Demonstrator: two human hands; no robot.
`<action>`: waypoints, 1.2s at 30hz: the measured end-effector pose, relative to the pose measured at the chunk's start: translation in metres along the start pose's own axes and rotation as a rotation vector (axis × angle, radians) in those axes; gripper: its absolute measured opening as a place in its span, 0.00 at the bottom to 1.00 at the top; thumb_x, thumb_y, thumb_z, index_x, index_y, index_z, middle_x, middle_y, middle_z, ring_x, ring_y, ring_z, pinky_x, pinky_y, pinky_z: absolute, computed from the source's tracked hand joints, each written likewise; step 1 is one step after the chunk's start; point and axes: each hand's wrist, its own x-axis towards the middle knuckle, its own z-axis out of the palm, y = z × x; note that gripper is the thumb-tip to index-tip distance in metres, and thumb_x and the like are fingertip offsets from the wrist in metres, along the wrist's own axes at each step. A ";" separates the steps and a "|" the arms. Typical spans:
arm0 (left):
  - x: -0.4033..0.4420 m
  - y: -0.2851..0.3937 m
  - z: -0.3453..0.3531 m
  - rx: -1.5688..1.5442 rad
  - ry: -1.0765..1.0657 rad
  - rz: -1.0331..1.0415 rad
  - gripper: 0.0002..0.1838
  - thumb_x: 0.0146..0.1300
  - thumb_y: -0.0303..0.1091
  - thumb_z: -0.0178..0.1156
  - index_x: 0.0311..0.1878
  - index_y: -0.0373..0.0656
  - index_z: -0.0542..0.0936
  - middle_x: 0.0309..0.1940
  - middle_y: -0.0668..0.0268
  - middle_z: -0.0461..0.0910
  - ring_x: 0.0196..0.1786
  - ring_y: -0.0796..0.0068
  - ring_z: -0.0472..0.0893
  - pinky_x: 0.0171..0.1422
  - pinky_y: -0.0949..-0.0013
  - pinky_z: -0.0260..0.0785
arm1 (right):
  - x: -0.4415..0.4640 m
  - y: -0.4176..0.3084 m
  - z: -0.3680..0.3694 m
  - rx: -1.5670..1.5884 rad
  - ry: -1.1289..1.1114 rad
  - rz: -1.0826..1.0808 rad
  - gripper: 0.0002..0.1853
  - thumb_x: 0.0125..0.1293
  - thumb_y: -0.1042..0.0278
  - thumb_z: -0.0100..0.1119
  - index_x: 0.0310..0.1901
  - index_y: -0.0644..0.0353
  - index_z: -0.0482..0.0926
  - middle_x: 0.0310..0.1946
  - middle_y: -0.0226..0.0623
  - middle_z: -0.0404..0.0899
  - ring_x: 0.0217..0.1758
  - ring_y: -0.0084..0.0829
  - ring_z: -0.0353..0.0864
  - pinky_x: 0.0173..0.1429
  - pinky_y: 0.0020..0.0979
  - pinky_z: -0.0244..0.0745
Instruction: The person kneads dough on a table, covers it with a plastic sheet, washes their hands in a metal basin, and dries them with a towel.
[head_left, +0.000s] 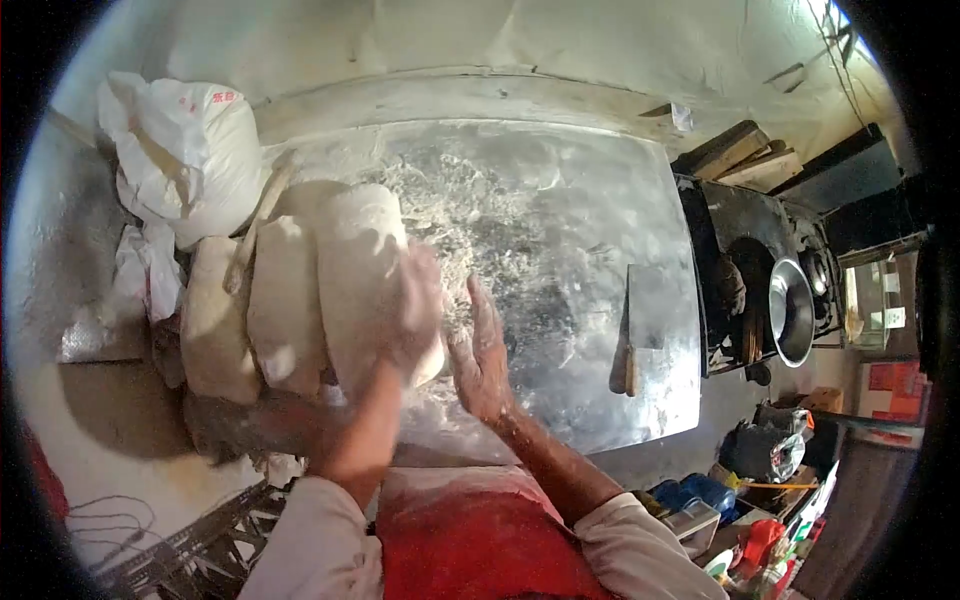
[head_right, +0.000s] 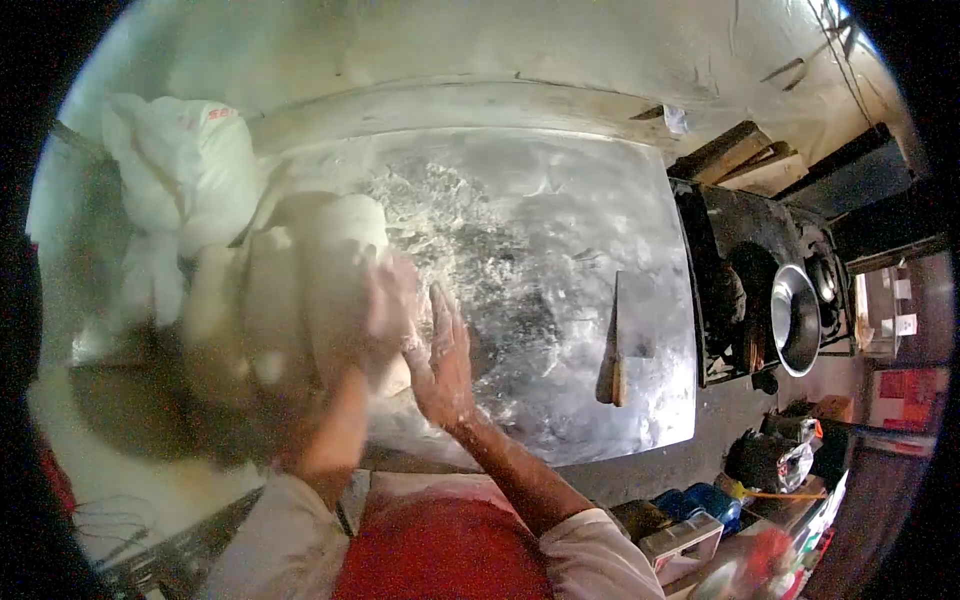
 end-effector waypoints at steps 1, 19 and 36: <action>-0.008 -0.036 0.021 -0.065 -0.172 0.042 0.33 0.79 0.54 0.35 0.74 0.36 0.55 0.68 0.59 0.64 0.72 0.68 0.62 0.75 0.69 0.54 | 0.007 0.024 -0.015 -0.115 0.080 -0.173 0.34 0.72 0.46 0.44 0.73 0.59 0.59 0.74 0.52 0.55 0.79 0.49 0.48 0.79 0.51 0.39; 0.021 -0.056 0.103 -0.577 0.165 -0.293 0.38 0.71 0.64 0.45 0.70 0.43 0.60 0.61 0.62 0.69 0.58 0.64 0.72 0.62 0.57 0.66 | -0.078 0.168 -0.179 -0.640 0.036 0.124 0.37 0.65 0.50 0.63 0.72 0.53 0.61 0.71 0.52 0.58 0.72 0.53 0.59 0.73 0.52 0.57; -0.017 -0.059 0.142 -0.147 0.233 -0.243 0.13 0.70 0.43 0.53 0.54 0.51 0.70 0.43 0.70 0.81 0.39 0.75 0.82 0.41 0.71 0.68 | -0.042 -0.065 -0.033 -0.070 -0.129 -0.612 0.50 0.59 0.15 0.32 0.72 0.46 0.64 0.67 0.46 0.67 0.68 0.46 0.67 0.72 0.57 0.53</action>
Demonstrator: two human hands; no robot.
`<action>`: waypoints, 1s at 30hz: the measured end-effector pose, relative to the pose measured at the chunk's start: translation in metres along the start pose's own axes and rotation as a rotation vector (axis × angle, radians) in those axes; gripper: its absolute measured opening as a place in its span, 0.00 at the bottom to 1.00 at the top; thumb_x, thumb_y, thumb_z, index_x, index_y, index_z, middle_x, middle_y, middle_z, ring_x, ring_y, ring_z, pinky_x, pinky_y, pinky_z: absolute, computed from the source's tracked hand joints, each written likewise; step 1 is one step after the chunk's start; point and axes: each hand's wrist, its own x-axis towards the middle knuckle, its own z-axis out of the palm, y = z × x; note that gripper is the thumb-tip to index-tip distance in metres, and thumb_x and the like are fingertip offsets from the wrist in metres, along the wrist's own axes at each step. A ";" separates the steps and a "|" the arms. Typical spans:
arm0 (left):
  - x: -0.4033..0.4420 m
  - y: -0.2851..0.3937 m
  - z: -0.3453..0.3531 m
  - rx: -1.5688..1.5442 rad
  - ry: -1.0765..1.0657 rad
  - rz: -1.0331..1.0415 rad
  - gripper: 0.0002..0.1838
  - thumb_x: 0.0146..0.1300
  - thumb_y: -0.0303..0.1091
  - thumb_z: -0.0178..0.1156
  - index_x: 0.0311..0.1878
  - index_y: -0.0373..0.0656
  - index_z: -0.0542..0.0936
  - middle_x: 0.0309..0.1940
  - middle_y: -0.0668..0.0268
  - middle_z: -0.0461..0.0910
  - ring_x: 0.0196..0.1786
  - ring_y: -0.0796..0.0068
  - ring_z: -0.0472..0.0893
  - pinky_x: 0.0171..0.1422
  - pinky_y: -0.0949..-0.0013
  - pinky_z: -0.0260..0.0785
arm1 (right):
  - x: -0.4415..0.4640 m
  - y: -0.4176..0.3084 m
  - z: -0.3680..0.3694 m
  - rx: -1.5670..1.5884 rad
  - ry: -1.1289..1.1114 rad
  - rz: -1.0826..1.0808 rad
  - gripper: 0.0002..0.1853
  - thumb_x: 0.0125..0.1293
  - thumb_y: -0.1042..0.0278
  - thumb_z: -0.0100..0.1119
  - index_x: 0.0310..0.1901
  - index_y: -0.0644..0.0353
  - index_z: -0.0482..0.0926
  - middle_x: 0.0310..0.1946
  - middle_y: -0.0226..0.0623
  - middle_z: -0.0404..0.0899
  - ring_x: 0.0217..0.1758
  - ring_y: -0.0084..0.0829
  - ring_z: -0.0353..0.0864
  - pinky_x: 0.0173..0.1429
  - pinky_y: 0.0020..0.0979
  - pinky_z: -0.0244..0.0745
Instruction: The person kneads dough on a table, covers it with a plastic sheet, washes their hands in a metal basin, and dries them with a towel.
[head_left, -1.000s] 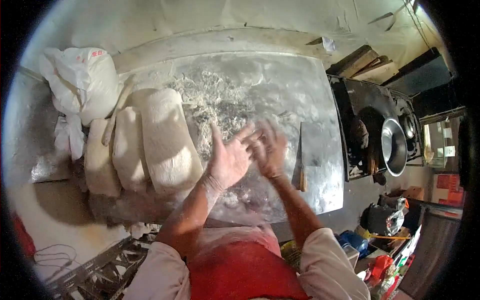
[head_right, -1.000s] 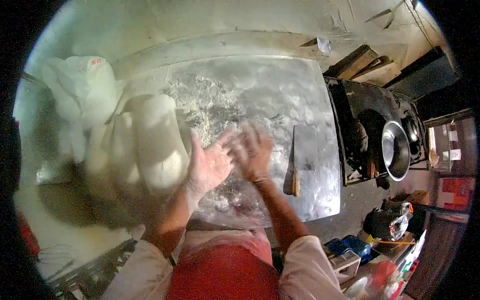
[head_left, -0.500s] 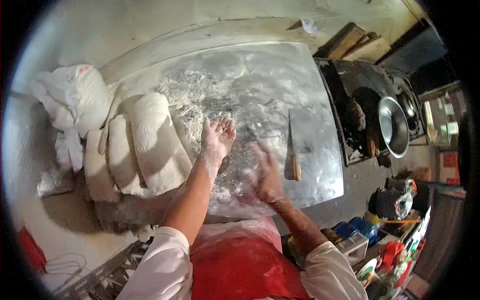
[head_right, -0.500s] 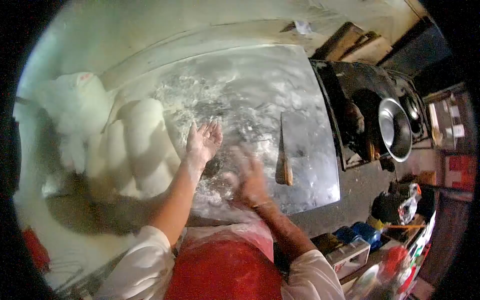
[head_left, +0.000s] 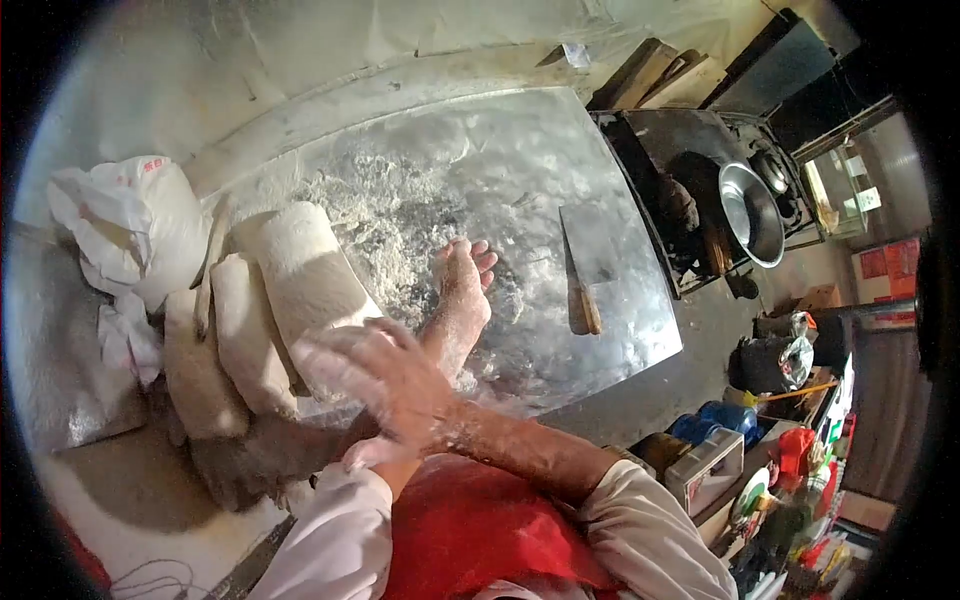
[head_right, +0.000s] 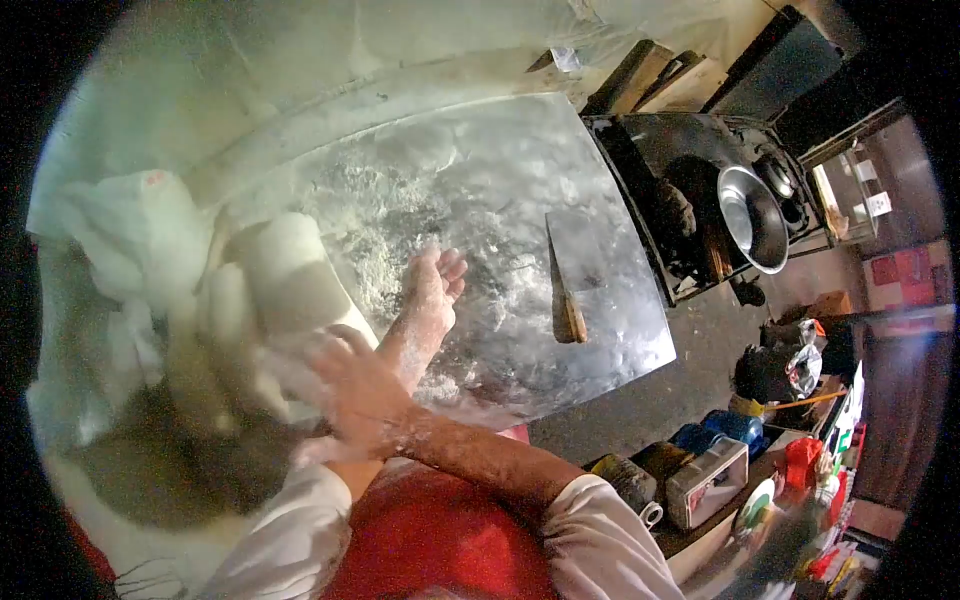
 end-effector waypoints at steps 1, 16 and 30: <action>0.002 -0.001 -0.009 -0.018 -0.037 0.000 0.14 0.68 0.44 0.55 0.53 0.52 0.72 0.44 0.69 0.81 0.42 0.72 0.81 0.45 0.66 0.67 | 0.007 0.005 -0.001 -0.147 -0.117 -0.080 0.50 0.58 0.15 0.35 0.71 0.46 0.65 0.66 0.48 0.67 0.70 0.46 0.65 0.75 0.60 0.48; 0.045 0.029 -0.050 0.298 -0.169 -0.301 0.22 0.67 0.50 0.56 0.57 0.45 0.74 0.49 0.59 0.79 0.50 0.64 0.81 0.56 0.52 0.71 | 0.016 0.031 0.058 -0.108 -0.319 0.081 0.39 0.62 0.30 0.51 0.64 0.54 0.72 0.58 0.43 0.76 0.65 0.47 0.71 0.72 0.62 0.52; 0.067 0.027 -0.072 1.808 -0.558 0.821 0.22 0.68 0.45 0.51 0.62 0.45 0.73 0.56 0.59 0.76 0.56 0.60 0.77 0.61 0.48 0.68 | 0.028 0.122 0.019 -0.390 -0.530 0.189 0.43 0.62 0.24 0.44 0.72 0.42 0.64 0.71 0.39 0.64 0.76 0.49 0.55 0.78 0.62 0.36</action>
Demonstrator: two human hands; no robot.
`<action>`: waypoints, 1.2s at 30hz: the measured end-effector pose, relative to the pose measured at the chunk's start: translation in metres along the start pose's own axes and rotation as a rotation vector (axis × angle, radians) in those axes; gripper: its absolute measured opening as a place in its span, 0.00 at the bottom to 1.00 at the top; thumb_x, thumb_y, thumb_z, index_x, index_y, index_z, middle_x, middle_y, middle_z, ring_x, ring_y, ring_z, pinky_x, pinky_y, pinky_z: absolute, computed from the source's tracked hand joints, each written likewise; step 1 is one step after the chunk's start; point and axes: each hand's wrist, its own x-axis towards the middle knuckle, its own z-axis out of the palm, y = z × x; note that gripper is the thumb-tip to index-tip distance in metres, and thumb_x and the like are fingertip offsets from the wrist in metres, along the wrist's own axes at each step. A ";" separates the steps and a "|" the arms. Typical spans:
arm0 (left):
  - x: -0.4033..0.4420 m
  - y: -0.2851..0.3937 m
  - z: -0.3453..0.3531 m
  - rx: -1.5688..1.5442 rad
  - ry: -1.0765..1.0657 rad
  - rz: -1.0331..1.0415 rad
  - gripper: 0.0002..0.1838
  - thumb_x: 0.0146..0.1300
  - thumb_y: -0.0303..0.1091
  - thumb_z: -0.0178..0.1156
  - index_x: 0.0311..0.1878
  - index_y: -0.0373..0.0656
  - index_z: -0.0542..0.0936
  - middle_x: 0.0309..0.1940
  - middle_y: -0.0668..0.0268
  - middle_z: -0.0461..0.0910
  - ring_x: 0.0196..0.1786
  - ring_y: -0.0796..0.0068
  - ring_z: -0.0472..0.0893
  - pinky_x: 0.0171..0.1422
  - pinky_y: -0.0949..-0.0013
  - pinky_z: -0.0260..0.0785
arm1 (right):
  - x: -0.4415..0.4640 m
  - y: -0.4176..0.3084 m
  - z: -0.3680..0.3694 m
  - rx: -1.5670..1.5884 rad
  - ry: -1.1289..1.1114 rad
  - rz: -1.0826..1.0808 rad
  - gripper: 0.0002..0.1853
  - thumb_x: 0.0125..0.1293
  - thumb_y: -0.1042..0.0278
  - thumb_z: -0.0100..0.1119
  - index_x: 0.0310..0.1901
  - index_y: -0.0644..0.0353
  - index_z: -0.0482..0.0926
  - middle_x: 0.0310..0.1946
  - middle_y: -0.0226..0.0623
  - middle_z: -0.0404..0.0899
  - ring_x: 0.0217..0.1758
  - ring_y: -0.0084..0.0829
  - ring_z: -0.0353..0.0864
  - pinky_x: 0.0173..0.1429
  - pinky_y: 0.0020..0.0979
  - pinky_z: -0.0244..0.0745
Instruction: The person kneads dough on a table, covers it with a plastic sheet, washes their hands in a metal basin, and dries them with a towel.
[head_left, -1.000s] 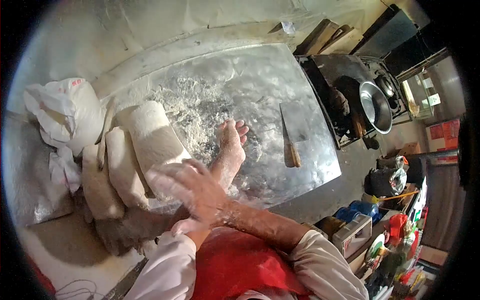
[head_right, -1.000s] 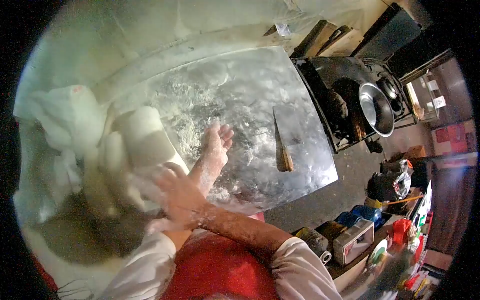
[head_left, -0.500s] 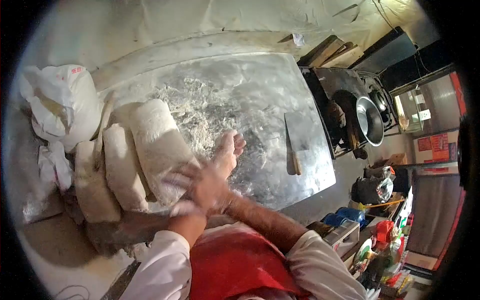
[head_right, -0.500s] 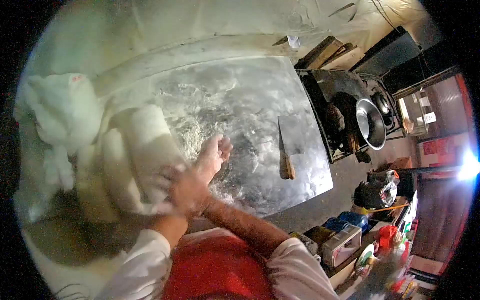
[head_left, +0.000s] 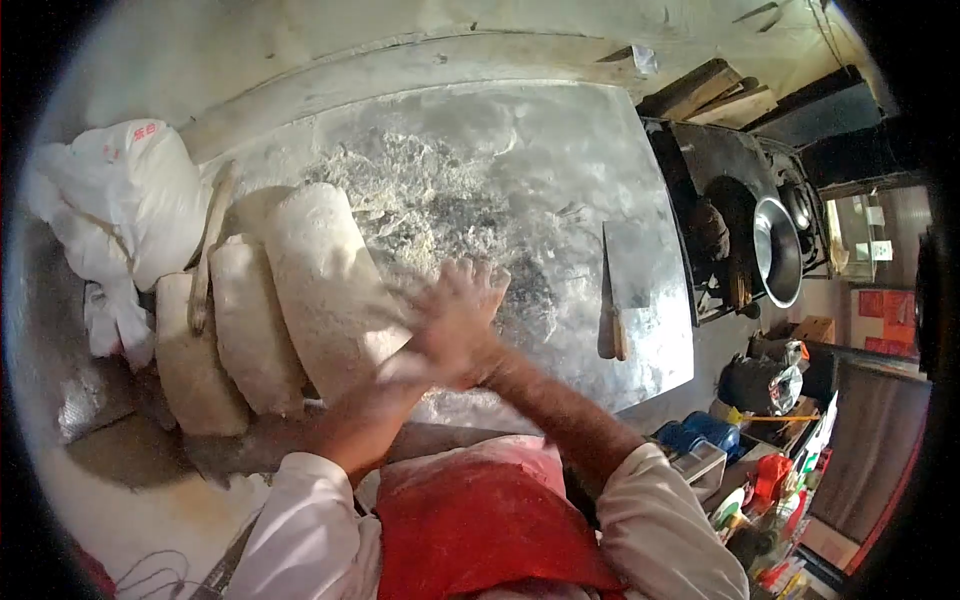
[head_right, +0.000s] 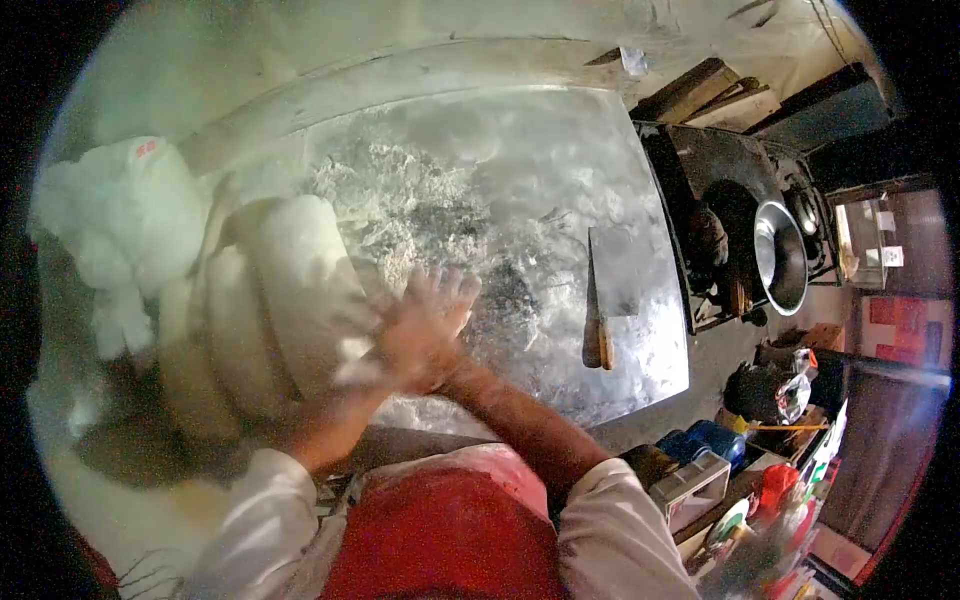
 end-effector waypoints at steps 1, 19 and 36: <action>0.001 -0.001 0.000 0.029 -0.012 0.032 0.22 0.68 0.43 0.52 0.61 0.45 0.73 0.55 0.59 0.76 0.56 0.60 0.77 0.61 0.48 0.67 | 0.010 -0.020 0.010 -0.020 -0.067 -0.108 0.43 0.62 0.22 0.42 0.72 0.42 0.64 0.70 0.39 0.65 0.75 0.49 0.58 0.79 0.59 0.39; -0.047 0.026 0.025 -0.225 -0.218 0.143 0.17 0.65 0.35 0.58 0.56 0.41 0.77 0.49 0.58 0.78 0.52 0.62 0.78 0.58 0.49 0.68 | 0.037 -0.007 -0.033 0.748 -0.468 -0.069 0.35 0.71 0.34 0.39 0.63 0.57 0.74 0.62 0.50 0.73 0.68 0.50 0.69 0.72 0.45 0.63; -0.011 0.022 -0.118 -1.722 -0.272 0.073 0.19 0.73 0.39 0.54 0.63 0.43 0.71 0.49 0.53 0.81 0.51 0.62 0.82 0.57 0.56 0.77 | -0.107 0.157 0.099 0.690 -0.093 0.233 0.35 0.65 0.33 0.53 0.57 0.60 0.76 0.53 0.45 0.80 0.58 0.46 0.79 0.60 0.43 0.74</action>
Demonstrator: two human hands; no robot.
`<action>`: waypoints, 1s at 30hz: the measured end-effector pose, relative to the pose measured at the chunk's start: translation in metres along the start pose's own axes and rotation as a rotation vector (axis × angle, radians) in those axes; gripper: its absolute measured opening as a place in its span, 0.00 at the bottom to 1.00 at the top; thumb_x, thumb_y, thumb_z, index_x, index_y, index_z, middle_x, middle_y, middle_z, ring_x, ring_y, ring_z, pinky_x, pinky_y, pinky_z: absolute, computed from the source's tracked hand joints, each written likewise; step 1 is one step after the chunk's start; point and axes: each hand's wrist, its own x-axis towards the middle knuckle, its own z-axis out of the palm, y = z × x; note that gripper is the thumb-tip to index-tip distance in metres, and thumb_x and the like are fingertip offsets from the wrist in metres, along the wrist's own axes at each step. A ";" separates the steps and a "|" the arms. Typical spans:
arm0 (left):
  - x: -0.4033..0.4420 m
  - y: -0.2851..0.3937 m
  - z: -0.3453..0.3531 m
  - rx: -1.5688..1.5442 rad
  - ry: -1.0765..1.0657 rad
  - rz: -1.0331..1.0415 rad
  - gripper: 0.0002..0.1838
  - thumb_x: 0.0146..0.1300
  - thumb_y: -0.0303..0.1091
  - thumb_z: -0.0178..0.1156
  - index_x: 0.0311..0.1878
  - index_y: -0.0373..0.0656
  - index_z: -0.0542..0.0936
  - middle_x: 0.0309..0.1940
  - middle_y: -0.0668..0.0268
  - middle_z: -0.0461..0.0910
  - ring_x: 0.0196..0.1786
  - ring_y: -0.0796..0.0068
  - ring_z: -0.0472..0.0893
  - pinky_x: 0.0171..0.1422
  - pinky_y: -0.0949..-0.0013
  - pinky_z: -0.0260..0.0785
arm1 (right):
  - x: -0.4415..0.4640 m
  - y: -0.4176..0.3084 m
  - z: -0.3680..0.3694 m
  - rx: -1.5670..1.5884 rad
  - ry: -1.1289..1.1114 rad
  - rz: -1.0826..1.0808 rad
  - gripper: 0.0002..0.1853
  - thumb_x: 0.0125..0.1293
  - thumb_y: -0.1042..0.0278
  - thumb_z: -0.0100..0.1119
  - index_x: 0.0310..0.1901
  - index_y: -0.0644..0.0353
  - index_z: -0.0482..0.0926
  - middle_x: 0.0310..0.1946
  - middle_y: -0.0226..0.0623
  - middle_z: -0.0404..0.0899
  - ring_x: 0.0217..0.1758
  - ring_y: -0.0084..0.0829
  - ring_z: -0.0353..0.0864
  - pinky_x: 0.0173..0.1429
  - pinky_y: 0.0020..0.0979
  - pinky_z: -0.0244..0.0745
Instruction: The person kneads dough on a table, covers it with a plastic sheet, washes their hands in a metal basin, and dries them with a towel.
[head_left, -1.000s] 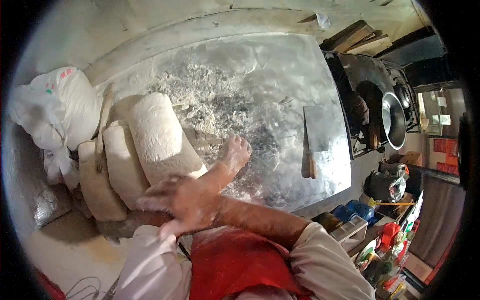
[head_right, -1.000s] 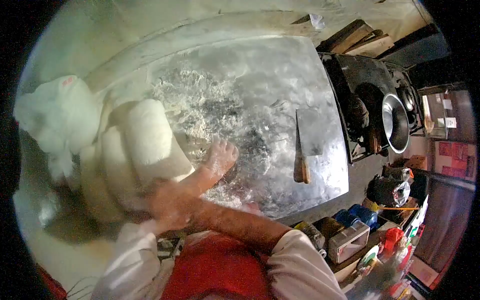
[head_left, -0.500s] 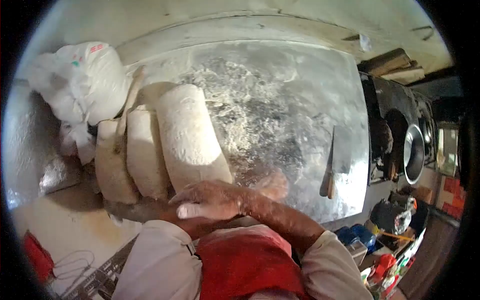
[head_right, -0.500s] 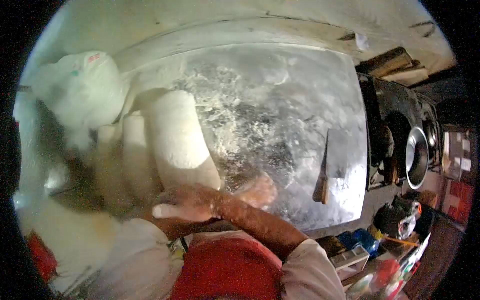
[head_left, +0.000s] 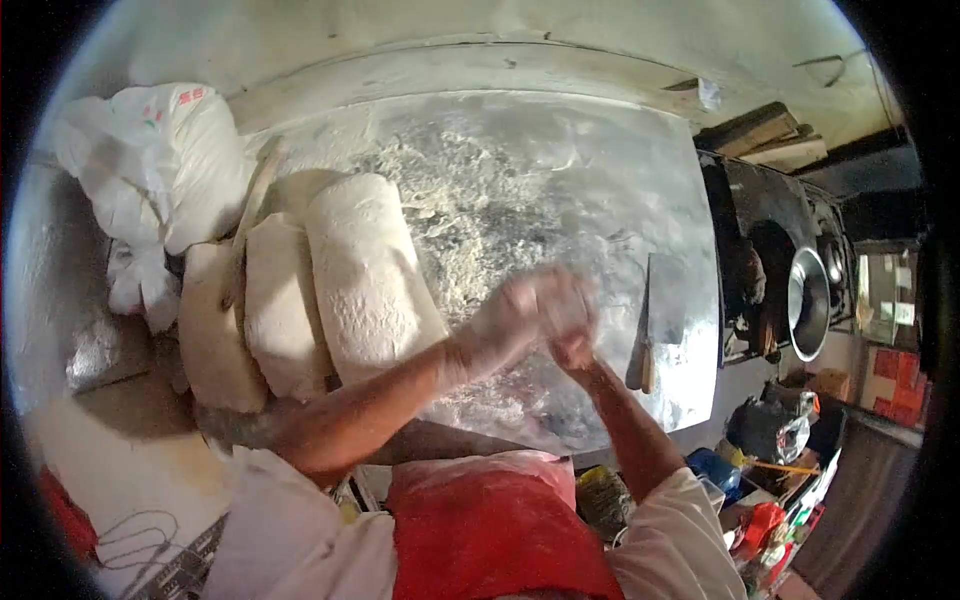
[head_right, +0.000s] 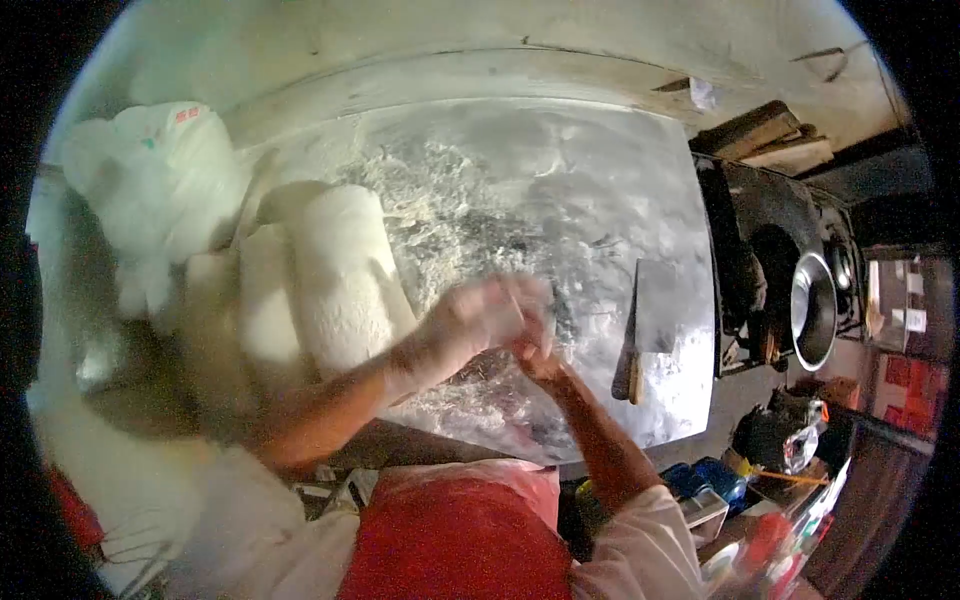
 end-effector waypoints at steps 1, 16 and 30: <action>0.014 -0.002 0.001 -0.531 0.166 0.122 0.25 0.75 0.49 0.47 0.64 0.39 0.70 0.51 0.50 0.81 0.52 0.58 0.83 0.57 0.52 0.77 | 0.013 -0.034 0.001 0.299 0.056 -0.005 0.36 0.65 0.32 0.52 0.57 0.59 0.75 0.52 0.44 0.80 0.56 0.45 0.79 0.59 0.42 0.74; 0.045 0.002 -0.071 1.475 0.631 0.931 0.13 0.64 0.41 0.61 0.44 0.42 0.82 0.35 0.59 0.84 0.39 0.59 0.83 0.47 0.57 0.73 | 0.078 -0.245 0.018 1.734 0.562 0.253 0.44 0.70 0.25 0.30 0.69 0.59 0.64 0.64 0.42 0.70 0.66 0.42 0.68 0.70 0.47 0.62; 0.020 -0.035 -0.007 1.395 0.423 0.048 0.40 0.69 0.67 0.41 0.73 0.46 0.63 0.71 0.54 0.65 0.76 0.54 0.60 0.76 0.38 0.39 | 0.091 -0.169 0.024 1.438 0.789 0.161 0.40 0.73 0.36 0.39 0.74 0.61 0.52 0.70 0.52 0.60 0.69 0.46 0.65 0.72 0.48 0.62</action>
